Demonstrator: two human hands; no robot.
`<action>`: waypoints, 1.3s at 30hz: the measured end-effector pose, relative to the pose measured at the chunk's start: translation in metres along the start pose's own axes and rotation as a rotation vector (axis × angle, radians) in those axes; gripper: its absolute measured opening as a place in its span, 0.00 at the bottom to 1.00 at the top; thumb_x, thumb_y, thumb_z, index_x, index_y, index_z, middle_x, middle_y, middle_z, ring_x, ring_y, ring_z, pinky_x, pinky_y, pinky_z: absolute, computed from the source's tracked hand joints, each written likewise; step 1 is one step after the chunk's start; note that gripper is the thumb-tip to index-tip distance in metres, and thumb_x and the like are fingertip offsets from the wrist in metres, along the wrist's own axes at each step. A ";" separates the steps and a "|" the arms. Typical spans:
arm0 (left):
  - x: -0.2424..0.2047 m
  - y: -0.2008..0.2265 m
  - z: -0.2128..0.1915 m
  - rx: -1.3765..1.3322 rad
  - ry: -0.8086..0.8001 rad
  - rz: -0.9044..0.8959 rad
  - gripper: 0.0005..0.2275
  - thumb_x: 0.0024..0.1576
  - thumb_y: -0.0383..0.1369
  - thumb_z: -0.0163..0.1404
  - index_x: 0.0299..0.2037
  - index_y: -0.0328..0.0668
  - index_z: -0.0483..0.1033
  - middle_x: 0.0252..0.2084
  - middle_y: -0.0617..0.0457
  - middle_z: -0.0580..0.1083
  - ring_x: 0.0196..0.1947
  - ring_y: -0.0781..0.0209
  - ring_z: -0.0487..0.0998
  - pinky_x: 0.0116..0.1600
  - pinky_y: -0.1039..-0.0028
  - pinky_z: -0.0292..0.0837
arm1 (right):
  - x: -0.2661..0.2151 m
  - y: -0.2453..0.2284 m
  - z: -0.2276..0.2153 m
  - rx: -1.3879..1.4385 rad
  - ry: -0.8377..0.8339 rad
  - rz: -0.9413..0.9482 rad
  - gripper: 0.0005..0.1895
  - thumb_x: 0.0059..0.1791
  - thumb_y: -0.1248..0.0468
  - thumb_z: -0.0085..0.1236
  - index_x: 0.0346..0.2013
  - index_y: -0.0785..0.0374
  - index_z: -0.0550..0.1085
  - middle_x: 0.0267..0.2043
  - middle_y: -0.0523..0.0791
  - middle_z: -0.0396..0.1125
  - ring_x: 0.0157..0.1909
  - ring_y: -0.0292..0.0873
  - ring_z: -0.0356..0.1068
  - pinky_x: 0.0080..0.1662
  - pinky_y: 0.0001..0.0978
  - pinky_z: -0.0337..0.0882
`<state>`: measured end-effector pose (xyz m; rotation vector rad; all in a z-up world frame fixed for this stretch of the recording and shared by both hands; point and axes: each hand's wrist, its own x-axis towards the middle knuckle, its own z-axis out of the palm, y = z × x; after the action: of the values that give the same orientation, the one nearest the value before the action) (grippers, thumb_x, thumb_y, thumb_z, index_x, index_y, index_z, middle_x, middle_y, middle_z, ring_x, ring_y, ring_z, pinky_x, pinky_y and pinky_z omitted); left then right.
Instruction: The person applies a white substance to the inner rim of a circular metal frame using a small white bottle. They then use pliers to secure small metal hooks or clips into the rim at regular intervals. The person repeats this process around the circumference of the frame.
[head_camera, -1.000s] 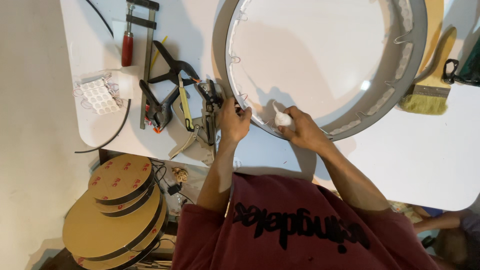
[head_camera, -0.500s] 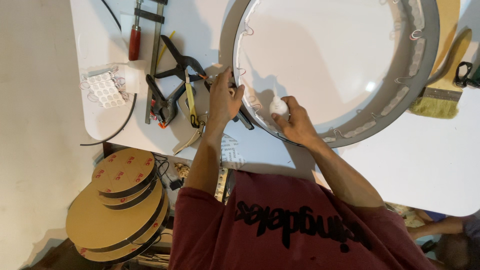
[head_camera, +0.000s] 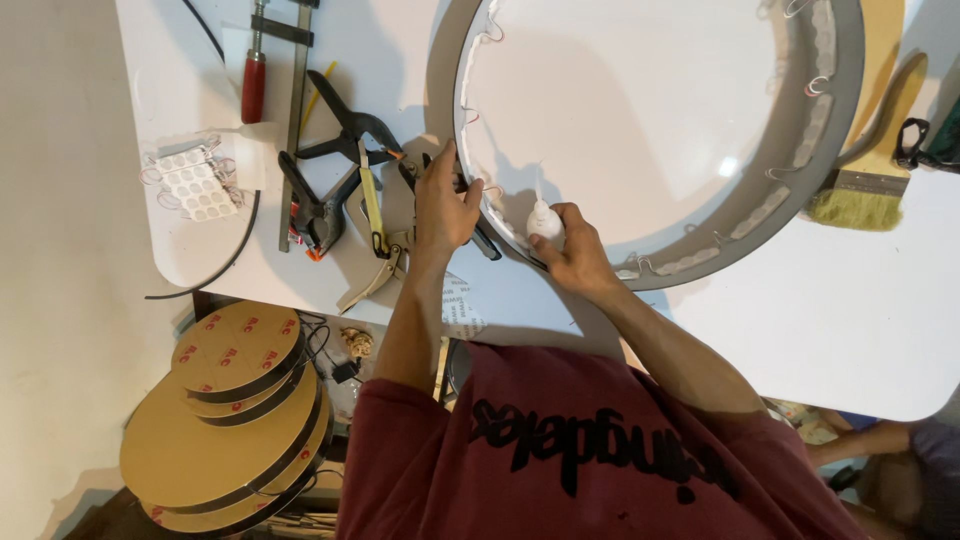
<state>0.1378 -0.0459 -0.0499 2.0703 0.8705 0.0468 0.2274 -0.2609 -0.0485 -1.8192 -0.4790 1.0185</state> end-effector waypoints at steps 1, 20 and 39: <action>0.004 0.004 -0.002 -0.001 0.001 0.004 0.28 0.62 0.28 0.52 0.69 0.21 0.55 0.63 0.24 0.63 0.61 0.29 0.71 0.54 0.56 0.82 | 0.004 0.003 -0.005 -0.002 0.002 -0.003 0.20 0.51 0.64 0.60 0.52 0.72 0.66 0.42 0.64 0.69 0.51 0.66 0.71 0.48 0.58 0.71; 0.001 -0.071 0.044 0.502 -0.394 0.658 0.31 0.49 0.20 0.58 0.65 0.49 0.63 0.34 0.52 0.77 0.50 0.54 0.73 0.62 0.41 0.40 | -0.008 -0.012 -0.102 -0.776 0.113 -0.445 0.16 0.41 0.73 0.72 0.43 0.63 0.81 0.39 0.48 0.74 0.43 0.52 0.76 0.47 0.39 0.77; 0.044 -0.089 0.022 0.398 -0.271 0.792 0.22 0.45 0.23 0.66 0.48 0.44 0.71 0.30 0.52 0.77 0.37 0.52 0.76 0.63 0.33 0.37 | 0.013 -0.015 -0.050 -1.014 0.073 -0.634 0.21 0.38 0.66 0.73 0.45 0.56 0.80 0.41 0.44 0.71 0.45 0.49 0.74 0.44 0.39 0.74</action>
<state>0.1282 -0.0014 -0.1403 2.5980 -0.1560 0.0178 0.2775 -0.2728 -0.0318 -2.2729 -1.6107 0.2334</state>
